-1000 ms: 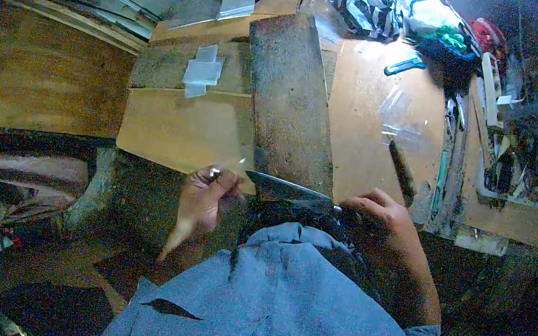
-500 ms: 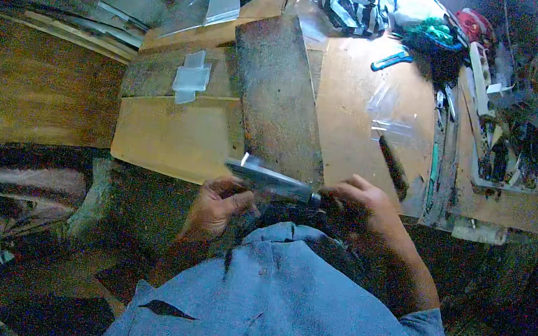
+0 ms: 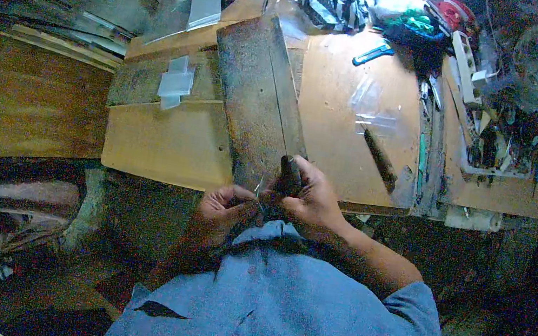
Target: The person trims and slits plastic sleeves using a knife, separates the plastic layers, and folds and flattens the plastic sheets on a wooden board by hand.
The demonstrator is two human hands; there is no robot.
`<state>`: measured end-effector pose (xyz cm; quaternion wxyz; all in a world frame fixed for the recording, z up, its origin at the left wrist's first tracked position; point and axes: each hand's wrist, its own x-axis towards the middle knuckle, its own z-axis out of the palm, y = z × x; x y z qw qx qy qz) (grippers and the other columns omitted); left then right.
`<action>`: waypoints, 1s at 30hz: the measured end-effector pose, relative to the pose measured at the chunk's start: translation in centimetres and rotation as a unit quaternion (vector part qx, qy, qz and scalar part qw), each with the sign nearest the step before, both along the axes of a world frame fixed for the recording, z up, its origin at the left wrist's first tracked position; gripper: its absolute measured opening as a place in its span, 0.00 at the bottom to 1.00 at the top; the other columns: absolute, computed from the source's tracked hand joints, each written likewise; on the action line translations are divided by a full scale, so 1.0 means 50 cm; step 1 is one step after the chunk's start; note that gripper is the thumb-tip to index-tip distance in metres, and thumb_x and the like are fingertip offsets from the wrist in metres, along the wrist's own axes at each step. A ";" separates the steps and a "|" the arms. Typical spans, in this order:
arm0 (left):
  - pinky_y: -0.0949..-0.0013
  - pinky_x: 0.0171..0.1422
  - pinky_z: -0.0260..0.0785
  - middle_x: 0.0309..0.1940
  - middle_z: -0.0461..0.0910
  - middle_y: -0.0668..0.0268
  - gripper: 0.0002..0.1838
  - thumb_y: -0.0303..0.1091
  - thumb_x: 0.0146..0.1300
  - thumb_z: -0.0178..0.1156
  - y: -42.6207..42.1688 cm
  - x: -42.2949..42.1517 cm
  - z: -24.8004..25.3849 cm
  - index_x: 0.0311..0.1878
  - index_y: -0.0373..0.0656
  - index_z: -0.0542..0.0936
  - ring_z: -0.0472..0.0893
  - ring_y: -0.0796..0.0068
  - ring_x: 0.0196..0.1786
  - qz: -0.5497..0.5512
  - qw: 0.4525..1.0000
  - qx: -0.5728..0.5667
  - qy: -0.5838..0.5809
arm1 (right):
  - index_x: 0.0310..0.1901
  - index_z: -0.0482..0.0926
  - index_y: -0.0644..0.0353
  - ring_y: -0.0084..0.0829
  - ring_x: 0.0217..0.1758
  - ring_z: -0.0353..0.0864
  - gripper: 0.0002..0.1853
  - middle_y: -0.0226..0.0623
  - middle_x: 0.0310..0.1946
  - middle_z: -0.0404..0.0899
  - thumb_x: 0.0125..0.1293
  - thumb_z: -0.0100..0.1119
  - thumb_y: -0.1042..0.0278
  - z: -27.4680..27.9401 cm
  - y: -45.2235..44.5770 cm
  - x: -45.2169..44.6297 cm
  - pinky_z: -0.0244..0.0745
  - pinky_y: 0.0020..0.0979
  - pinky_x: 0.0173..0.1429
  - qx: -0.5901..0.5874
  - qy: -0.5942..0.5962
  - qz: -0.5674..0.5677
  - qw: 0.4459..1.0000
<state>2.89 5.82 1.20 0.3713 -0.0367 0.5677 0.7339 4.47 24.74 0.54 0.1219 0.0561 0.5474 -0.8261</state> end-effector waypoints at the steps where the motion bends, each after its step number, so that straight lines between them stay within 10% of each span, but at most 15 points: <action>1: 0.74 0.37 0.72 0.27 0.81 0.64 0.09 0.32 0.63 0.60 -0.001 0.003 -0.003 0.34 0.35 0.78 0.79 0.78 0.31 0.011 1.000 -0.001 -0.008 | 0.35 0.67 0.56 0.17 0.32 0.71 0.16 0.27 0.29 0.72 0.51 0.66 0.79 0.001 0.001 0.000 0.69 0.22 0.37 0.000 0.000 0.001 1.000; 21: 0.69 0.30 0.76 0.24 0.78 0.63 0.10 0.34 0.60 0.63 -0.073 -0.038 0.034 0.36 0.36 0.78 0.79 0.72 0.25 0.218 0.975 0.045 0.014 | 0.44 0.79 0.64 0.31 0.34 0.81 0.19 0.42 0.31 0.80 0.48 0.71 0.72 0.064 0.161 0.062 0.74 0.29 0.39 0.394 0.090 0.161 0.901; 30: 0.72 0.41 0.74 0.30 0.81 0.63 0.07 0.29 0.60 0.63 -0.066 -0.024 0.054 0.38 0.35 0.80 0.80 0.76 0.32 0.053 0.998 -0.038 0.020 | 0.40 0.80 0.56 0.46 0.35 0.81 0.15 0.43 0.31 0.80 0.49 0.69 0.66 0.084 0.147 0.039 0.75 0.38 0.39 0.464 0.077 0.204 0.858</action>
